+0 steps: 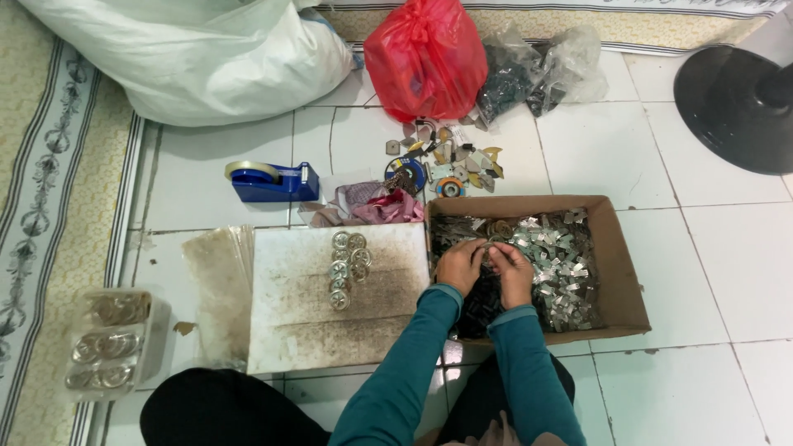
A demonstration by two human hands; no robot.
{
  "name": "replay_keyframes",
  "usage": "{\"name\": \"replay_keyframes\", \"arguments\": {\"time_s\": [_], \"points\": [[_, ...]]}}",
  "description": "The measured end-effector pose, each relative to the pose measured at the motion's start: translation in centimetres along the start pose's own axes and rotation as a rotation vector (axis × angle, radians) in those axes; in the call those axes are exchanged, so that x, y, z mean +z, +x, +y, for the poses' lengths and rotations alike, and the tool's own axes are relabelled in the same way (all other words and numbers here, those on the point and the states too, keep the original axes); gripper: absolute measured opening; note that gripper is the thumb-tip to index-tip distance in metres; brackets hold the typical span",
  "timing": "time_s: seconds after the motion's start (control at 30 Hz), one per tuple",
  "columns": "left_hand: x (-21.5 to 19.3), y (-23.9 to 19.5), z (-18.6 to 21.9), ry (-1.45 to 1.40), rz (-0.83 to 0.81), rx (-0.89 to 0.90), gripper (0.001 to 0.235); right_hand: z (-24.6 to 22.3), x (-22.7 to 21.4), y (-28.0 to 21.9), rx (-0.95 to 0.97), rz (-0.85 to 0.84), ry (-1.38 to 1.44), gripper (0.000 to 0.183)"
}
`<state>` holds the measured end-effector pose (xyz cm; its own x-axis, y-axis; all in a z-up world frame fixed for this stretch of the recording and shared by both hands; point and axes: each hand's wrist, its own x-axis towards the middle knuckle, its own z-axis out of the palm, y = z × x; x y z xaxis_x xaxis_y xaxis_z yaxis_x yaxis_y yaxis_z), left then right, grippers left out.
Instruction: Sorting small metal ornaments from a box and placing them into individual plastic bags.
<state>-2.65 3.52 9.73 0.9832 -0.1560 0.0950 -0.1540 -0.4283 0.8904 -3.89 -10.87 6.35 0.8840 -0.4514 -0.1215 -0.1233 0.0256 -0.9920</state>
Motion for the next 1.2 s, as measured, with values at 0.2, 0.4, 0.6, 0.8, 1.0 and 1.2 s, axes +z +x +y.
{"name": "replay_keyframes", "arguments": {"time_s": [0.2, 0.4, 0.6, 0.8, 1.0, 1.2], "points": [[-8.4, -5.6, 4.4, 0.047, 0.266, 0.134, 0.021, -9.4, 5.2, -8.7, -0.109, -0.045, 0.006, 0.021], [-17.5, -13.4, 1.6, 0.351, 0.598, 0.113, 0.019, -7.8, 13.0, -14.4, -0.263, -0.271, -0.294, 0.018], [-19.3, -15.9, -3.4, 0.689, 0.611, -0.028, 0.017, -4.5, 17.3, -17.0, -0.166, -0.373, -0.362, 0.015], [-18.9, -14.9, -5.9, 0.773, 0.629, -0.028, 0.022, -4.5, 18.6, -17.0, -0.211, -0.362, -0.609, 0.016], [-17.9, -14.5, -7.8, 0.779, 0.609, -0.089, 0.036, -3.6, 19.0, -16.5, -0.318, -0.333, -0.700, 0.024], [-17.8, -13.3, -2.8, 0.692, 0.532, -0.055, 0.027, -6.7, 15.5, -13.6, -0.297, -0.239, -0.482, 0.014]]}}
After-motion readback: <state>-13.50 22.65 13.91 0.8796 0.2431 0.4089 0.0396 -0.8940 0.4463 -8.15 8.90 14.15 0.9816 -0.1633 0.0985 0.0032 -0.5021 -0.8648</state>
